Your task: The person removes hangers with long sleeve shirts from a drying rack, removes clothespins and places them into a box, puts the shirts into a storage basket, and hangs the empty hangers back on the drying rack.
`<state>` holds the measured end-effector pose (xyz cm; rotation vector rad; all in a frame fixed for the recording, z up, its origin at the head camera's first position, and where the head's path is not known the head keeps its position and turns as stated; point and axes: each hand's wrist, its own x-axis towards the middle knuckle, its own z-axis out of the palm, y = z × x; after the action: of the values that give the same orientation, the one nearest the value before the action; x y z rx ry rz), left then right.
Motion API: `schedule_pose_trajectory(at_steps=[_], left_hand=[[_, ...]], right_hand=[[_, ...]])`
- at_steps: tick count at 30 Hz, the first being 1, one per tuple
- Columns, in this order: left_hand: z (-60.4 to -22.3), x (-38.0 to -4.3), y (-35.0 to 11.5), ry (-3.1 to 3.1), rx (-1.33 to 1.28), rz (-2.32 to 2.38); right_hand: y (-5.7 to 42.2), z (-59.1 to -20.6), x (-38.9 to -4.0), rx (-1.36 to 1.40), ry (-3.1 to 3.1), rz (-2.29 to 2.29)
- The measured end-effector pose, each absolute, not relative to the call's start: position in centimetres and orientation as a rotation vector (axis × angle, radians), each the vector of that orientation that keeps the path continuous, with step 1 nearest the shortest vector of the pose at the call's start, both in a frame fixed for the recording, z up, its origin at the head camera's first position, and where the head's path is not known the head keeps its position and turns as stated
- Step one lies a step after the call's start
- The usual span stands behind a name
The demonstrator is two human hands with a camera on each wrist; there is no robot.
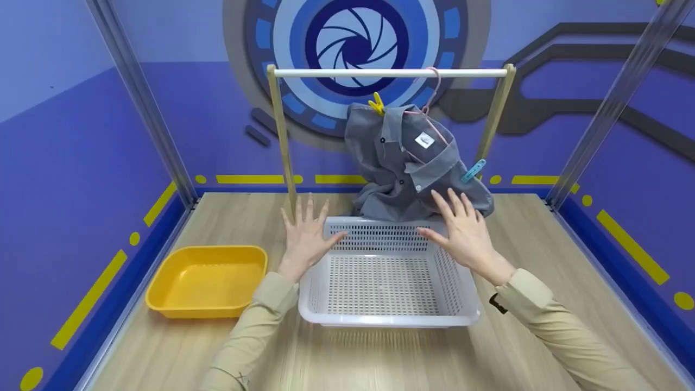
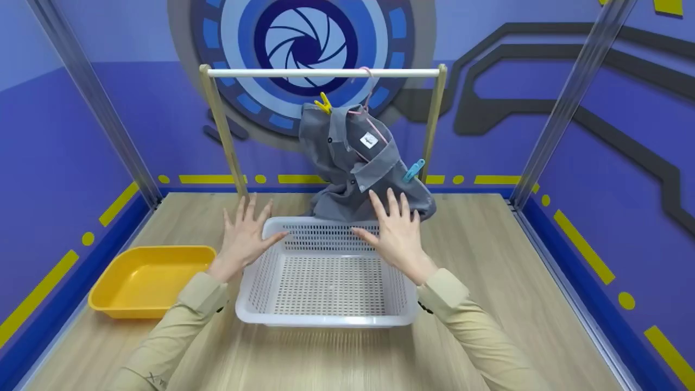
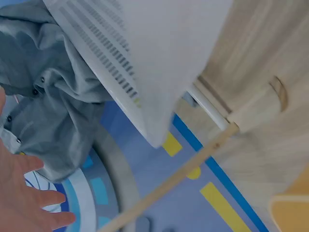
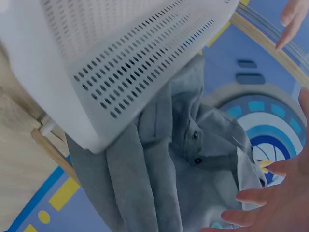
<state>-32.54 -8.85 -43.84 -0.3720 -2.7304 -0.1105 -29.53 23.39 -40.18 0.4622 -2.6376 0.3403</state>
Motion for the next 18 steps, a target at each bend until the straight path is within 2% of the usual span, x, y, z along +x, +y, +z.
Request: schedule_pose_trajectory(at_steps=[18], left_hand=[[-43.3,-36.5,-12.4,-2.496,-0.247,-0.289]], right_hand=[[26.2,-38.0,-29.3,0.468,-2.507,0.480]])
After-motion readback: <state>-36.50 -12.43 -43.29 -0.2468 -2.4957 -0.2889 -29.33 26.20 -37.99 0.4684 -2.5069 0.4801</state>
